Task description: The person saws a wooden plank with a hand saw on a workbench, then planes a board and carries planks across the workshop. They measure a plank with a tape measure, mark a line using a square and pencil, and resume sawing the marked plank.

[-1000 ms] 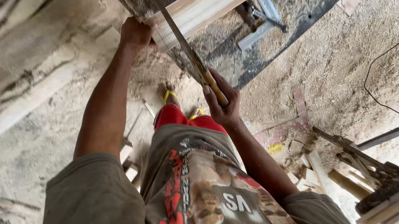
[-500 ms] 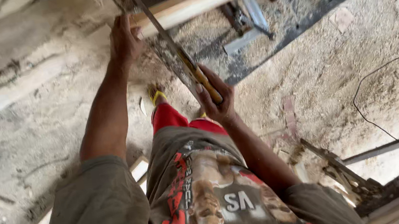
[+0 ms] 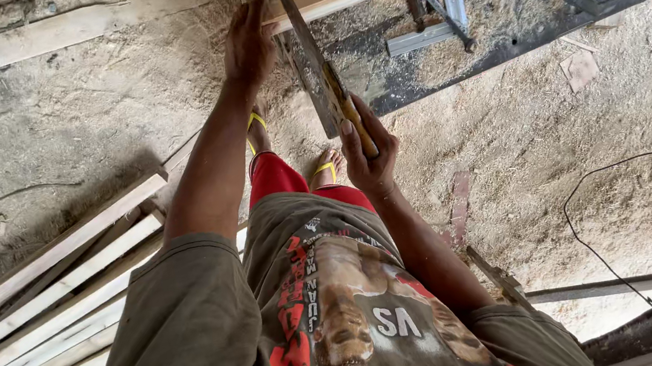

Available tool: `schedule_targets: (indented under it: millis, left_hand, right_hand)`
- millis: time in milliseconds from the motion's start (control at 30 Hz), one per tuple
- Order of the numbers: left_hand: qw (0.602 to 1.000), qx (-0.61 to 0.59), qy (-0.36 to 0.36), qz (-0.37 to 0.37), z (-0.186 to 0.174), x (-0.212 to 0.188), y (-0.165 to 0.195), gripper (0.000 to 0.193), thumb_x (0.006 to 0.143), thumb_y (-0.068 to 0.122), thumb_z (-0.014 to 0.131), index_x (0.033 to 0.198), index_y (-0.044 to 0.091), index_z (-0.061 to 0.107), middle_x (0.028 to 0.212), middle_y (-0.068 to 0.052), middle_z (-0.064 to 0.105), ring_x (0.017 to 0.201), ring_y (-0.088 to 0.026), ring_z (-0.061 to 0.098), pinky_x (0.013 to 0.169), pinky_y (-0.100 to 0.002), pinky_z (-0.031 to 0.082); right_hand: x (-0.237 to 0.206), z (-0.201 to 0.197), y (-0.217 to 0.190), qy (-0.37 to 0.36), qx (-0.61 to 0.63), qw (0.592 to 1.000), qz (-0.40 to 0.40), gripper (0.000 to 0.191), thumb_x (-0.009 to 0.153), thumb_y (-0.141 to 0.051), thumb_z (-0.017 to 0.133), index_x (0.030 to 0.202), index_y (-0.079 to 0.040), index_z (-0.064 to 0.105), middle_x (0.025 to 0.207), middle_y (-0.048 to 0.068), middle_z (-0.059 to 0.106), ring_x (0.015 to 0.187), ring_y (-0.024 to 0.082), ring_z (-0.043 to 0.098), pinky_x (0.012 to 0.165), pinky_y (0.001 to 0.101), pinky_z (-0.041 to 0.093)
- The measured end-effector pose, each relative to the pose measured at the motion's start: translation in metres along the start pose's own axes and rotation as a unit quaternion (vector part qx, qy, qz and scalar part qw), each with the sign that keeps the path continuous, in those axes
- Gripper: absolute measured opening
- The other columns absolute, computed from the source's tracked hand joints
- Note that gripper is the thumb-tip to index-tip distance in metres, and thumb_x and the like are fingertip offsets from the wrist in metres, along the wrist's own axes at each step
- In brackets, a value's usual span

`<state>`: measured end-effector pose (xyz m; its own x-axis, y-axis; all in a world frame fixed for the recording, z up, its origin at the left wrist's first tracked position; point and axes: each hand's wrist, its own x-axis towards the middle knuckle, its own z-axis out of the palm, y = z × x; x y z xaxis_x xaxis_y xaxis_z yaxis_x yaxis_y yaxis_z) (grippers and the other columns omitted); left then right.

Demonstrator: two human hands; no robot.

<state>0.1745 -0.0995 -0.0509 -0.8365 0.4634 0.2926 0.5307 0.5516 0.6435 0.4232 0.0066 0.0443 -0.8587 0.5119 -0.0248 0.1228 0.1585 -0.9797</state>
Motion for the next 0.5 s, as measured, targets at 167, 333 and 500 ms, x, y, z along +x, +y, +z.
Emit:
schedule_targets:
  millis: [167, 333, 500]
  left_hand:
    - [0.999, 0.042, -0.012, -0.022, -0.006, -0.004, 0.010, 0.024, 0.096, 0.005, 0.070, 0.120, 0.007, 0.066, 0.112, -0.016, 0.077, 0.099, -0.035, 0.068, 0.079, -0.042, 0.062]
    - [0.997, -0.057, 0.003, -0.050, -0.009, -0.001, 0.015, 0.027, 0.098, 0.005, 0.064, 0.125, 0.007, 0.064, 0.113, -0.019, 0.075, 0.095, -0.031, 0.076, 0.076, -0.039, 0.066]
    - [0.972, -0.170, -0.055, -0.151, -0.025, -0.004, 0.020, 0.027, 0.105, 0.023, 0.053, 0.127, 0.012, 0.064, 0.112, -0.015, 0.077, 0.088, -0.025, 0.078, 0.063, -0.039, 0.058]
  right_hand:
    - [-0.014, 0.009, 0.001, 0.017, -0.004, 0.996, -0.082, 0.045, 0.110, -0.022, 0.057, 0.146, 0.005, 0.056, 0.120, 0.018, 0.075, 0.098, 0.011, 0.069, 0.083, 0.0266, 0.058]
    - [-0.024, 0.019, -0.005, 0.038, -0.010, 0.994, -0.106, 0.044, 0.111, -0.022, 0.057, 0.146, 0.005, 0.056, 0.130, 0.021, 0.072, 0.115, 0.018, 0.070, 0.096, 0.0304, 0.057]
    - [-0.032, 0.029, -0.007, 0.044, -0.015, 0.995, -0.088, 0.044, 0.110, -0.021, 0.057, 0.146, 0.005, 0.055, 0.125, 0.019, 0.074, 0.107, 0.015, 0.071, 0.090, 0.0292, 0.058]
